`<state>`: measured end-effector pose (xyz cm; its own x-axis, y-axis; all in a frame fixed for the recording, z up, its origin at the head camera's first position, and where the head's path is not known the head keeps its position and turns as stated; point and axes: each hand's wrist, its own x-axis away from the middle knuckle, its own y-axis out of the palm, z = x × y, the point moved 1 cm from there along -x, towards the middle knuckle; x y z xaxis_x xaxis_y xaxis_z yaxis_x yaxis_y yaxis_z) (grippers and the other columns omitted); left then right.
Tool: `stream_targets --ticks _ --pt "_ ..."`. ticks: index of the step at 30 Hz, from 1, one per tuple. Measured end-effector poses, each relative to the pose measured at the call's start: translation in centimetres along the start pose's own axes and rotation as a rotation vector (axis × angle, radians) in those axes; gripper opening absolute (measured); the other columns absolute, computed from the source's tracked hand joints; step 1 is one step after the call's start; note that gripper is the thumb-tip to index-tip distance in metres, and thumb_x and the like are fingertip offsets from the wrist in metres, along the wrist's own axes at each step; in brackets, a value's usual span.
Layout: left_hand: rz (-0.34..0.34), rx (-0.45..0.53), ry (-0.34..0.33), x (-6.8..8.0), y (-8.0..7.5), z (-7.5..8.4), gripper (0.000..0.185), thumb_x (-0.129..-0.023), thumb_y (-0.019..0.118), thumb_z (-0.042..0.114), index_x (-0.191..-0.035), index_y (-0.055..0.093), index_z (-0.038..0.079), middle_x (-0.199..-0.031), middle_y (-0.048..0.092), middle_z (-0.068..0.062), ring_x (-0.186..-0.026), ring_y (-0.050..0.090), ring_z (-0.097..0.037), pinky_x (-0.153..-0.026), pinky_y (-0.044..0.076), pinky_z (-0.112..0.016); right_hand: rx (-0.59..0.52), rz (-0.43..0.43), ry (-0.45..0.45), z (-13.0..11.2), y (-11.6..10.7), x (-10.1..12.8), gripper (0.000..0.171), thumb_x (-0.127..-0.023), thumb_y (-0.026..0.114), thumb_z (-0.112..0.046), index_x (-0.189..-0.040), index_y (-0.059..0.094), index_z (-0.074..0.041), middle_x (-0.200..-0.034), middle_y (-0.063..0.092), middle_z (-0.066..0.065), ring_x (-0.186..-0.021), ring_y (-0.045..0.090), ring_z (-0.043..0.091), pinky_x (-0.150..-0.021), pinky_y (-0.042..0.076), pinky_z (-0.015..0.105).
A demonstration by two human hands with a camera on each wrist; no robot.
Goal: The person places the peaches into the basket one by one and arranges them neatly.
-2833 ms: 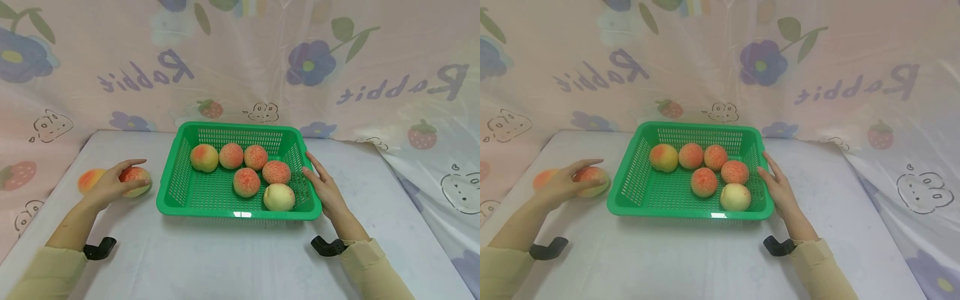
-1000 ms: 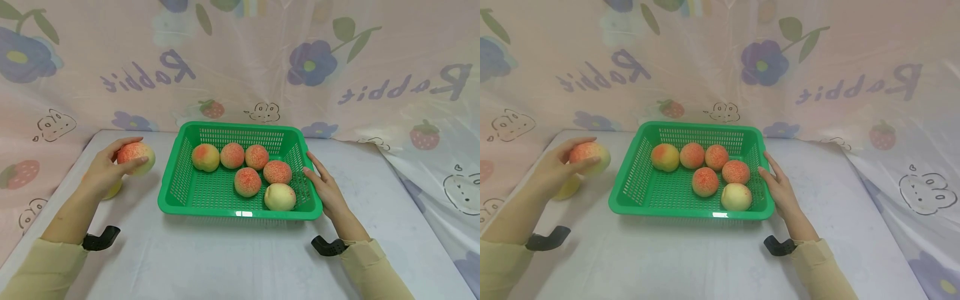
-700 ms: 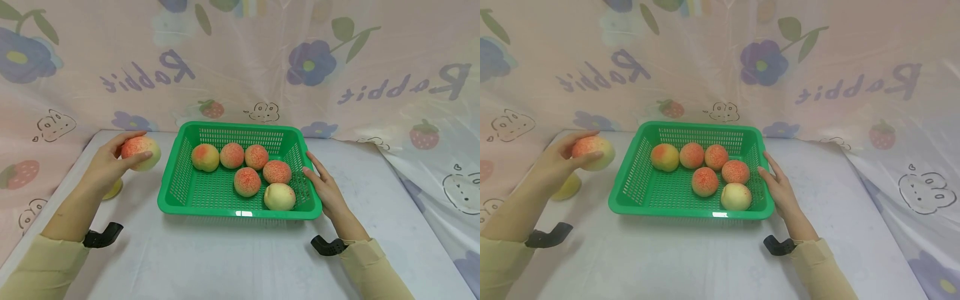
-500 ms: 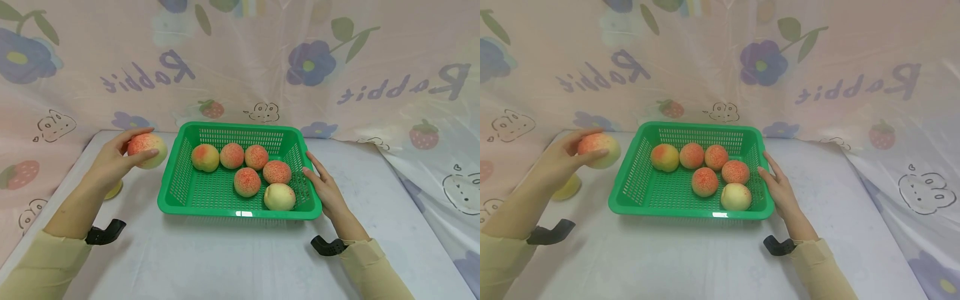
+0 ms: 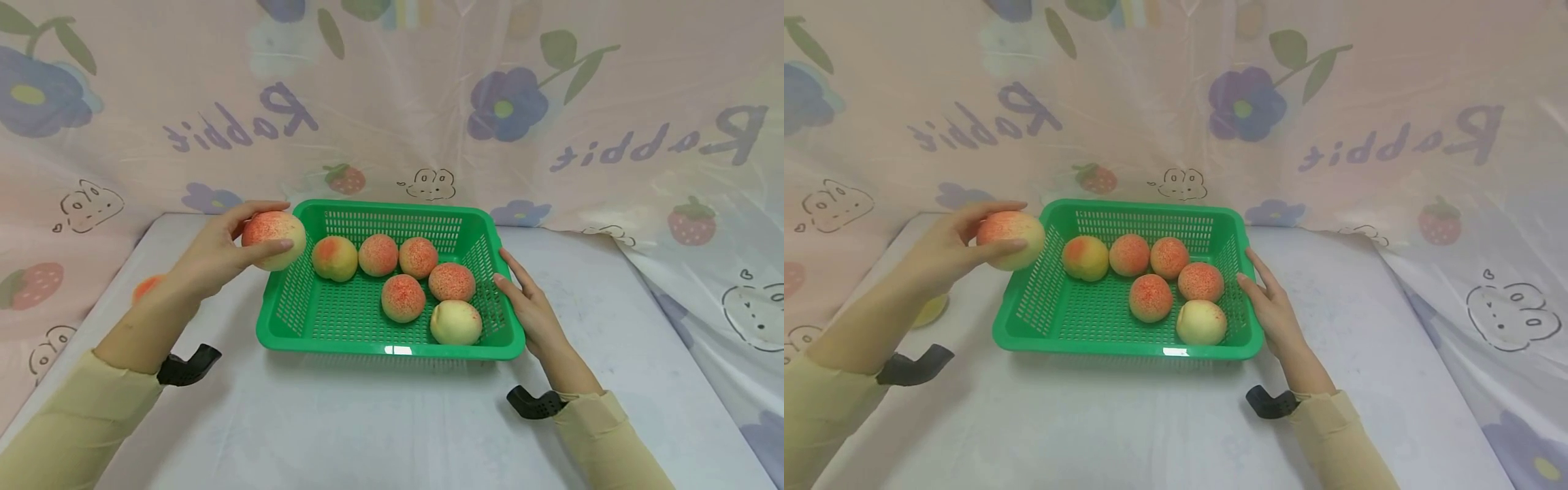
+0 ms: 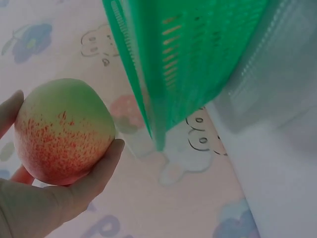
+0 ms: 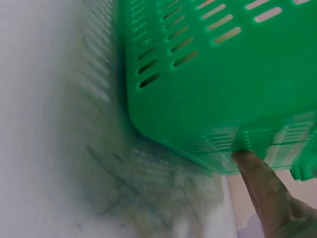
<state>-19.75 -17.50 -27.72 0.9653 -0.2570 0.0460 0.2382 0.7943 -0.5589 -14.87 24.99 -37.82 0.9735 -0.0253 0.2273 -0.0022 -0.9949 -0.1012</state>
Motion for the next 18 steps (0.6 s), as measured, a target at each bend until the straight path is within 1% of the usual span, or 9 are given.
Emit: stream_targets --ticks 4,8,10,14,18 --pt "-0.032 0.008 0.044 -0.6 0.9 1.1 0.059 -0.088 0.069 0.036 -0.142 0.046 0.027 -0.141 0.044 -0.006 -0.119 0.046 -0.024 -0.086 0.048 -0.031 0.001 0.011 0.001 0.1 -0.1 0.0 0.062 -0.096 0.053 -0.046 -0.149 0.022 -0.046 -0.134 0.046 0.01 -0.094 0.064 0.007 -0.075 0.056 0.027" --pt "-0.066 0.035 0.064 -1.2 1.9 2.0 0.054 -0.087 0.071 0.033 -0.137 0.051 0.027 -0.14 0.044 -0.003 -0.119 0.048 -0.025 -0.092 0.046 -0.042 -0.003 0.018 0.003 0.3 -0.2 -0.1 0.062 -0.095 0.053 -0.047 -0.149 0.023 -0.046 -0.128 0.049 0.005 -0.093 0.065 0.008 -0.075 0.057 0.028" --pt "-0.079 0.045 0.078 -1.5 2.4 2.2 0.053 -0.087 0.072 0.031 -0.136 0.052 0.026 -0.139 0.045 -0.003 -0.118 0.048 -0.024 -0.092 0.047 -0.041 -0.003 0.015 0.005 0.4 -0.2 -0.2 0.062 -0.095 0.053 -0.047 -0.149 0.023 -0.047 -0.131 0.047 0.007 -0.094 0.065 0.008 -0.075 0.057 0.028" --pt "-0.095 0.043 0.102 -2.1 3.1 2.4 0.053 -0.087 0.071 0.029 -0.136 0.052 0.024 -0.135 0.048 -0.006 -0.114 0.05 -0.025 -0.087 0.049 -0.037 0.007 0.013 0.002 0.3 -0.1 -0.3 0.061 -0.096 0.053 -0.047 -0.149 0.022 -0.046 -0.134 0.045 0.011 -0.094 0.065 0.008 -0.075 0.057 0.028" --pt "-0.101 0.027 0.108 -2.6 3.6 2.8 0.053 -0.086 0.072 0.031 -0.135 0.053 0.025 -0.129 0.052 -0.006 -0.11 0.051 -0.025 -0.086 0.049 -0.036 0.007 0.013 0.001 0.2 -0.1 -0.2 0.061 -0.096 0.052 -0.046 -0.149 0.023 -0.046 -0.133 0.046 0.011 -0.094 0.064 0.007 -0.075 0.056 0.028"
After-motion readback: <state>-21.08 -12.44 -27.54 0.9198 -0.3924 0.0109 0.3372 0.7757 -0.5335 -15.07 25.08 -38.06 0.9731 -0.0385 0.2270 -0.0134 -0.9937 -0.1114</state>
